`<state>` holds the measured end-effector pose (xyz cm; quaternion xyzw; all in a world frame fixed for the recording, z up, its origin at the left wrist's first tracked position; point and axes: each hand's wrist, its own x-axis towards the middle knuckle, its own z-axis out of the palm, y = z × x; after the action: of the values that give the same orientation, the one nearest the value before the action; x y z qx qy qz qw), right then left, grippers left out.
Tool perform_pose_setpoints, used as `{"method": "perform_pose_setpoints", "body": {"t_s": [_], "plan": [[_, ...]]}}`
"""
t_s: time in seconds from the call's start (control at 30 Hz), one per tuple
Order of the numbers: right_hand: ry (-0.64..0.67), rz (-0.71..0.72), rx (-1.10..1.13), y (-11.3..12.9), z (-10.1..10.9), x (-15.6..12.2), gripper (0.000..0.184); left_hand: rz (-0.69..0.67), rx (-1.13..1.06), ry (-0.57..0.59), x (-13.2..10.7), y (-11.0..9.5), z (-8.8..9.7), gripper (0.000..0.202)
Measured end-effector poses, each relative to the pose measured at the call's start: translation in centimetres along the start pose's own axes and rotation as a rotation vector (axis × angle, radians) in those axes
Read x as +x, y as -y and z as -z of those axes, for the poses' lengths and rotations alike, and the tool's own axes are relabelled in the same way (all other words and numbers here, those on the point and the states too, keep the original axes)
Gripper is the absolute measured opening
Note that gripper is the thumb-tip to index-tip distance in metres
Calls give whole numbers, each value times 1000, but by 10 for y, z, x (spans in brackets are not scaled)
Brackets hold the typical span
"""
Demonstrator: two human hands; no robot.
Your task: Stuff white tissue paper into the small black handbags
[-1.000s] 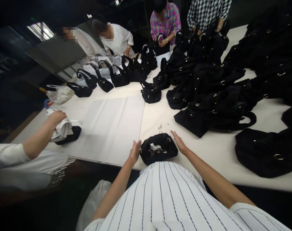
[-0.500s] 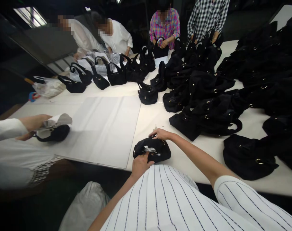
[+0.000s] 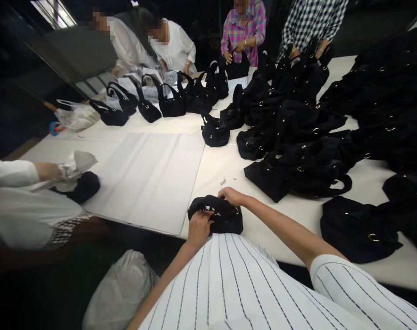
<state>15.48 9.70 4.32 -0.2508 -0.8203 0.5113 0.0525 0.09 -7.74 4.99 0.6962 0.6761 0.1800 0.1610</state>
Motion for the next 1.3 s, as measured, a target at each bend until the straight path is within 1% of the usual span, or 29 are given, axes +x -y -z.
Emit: {"method": "perform_pose_setpoints", "body": {"t_s": [0.1, 0.2, 0.27, 0.33, 0.4, 0.5, 0.67, 0.83, 1.03, 1.3], "plan": [[-22, -81, 58, 5, -11, -7, 22, -74, 17, 57, 1, 7, 3, 29], [-40, -133, -32, 11, -18, -6, 22, -110, 52, 56, -2, 10, 3, 26], [-51, -122, -108, 13, -22, -4, 19, -98, 67, 23, -4, 11, 2, 20], [-69, -84, -134, 13, -24, -4, 17, -71, 70, -18, -6, 11, -1, 14], [-82, -37, -114, 12, -25, -6, 16, -44, 78, -57, -8, 11, -4, 11], [-87, 14, -75, 13, -25, -12, 15, -2, 126, -84, -11, 11, -8, 13], [-63, 53, -32, 22, -23, -18, 13, 68, 175, -37, -12, 8, -10, 14], [22, 86, 10, 25, -21, -17, 13, 147, 156, 23, -12, 7, -10, 19], [61, 51, 88, 24, -22, -13, 13, 144, 139, 61, -11, 9, -14, 19], [105, -9, 93, 21, -22, -8, 15, 170, 137, 113, -5, 8, -13, 21]]}}
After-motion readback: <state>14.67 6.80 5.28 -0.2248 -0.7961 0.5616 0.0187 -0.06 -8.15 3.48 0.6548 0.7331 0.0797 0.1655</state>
